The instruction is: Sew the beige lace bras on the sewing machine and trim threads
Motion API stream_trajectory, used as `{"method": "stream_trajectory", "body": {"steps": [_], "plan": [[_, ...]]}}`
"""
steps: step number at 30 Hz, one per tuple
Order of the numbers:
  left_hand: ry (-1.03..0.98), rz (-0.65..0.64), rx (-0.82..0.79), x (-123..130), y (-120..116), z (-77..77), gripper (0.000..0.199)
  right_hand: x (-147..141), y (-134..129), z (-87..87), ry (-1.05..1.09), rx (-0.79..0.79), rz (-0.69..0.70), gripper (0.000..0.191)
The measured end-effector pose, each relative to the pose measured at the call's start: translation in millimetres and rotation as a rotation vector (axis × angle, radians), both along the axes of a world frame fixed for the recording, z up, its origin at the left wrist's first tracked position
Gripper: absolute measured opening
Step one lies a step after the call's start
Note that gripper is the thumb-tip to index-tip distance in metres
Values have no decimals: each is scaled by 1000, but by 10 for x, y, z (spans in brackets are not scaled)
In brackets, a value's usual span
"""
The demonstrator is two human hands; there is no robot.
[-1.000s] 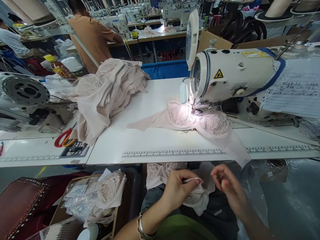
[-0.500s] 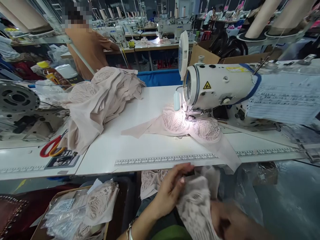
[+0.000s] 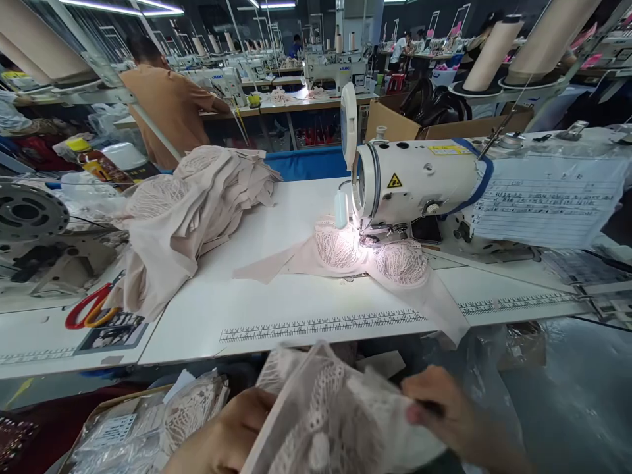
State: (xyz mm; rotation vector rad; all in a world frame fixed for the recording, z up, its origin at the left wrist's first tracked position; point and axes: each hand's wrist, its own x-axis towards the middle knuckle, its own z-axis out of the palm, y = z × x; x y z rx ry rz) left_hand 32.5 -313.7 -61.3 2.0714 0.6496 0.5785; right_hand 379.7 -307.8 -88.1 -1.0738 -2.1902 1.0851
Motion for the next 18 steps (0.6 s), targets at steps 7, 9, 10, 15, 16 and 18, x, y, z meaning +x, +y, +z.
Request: {"method": "stream_trajectory", "body": {"steps": [7,9,10,15,16,18], "plan": [[968,354,110,263,237,-904,20,-153,201,-626,-652,-66,-228,13],[984,373,144,445,308,-1230,18,-133,222,-719,-740,-52,-252,22],[988,392,160,517,317,-1345,19,-121,232,-735,-777,-43,-267,28],[789,386,559,709,218,-1282,31,-86,226,-491,-661,178,-264,41],[663,284,670,732,215,-1152,23,-72,203,-384,-524,284,-234,37],[373,-32,785,781,290,-831,10,-13,131,-154,-253,436,-189,29]]}}
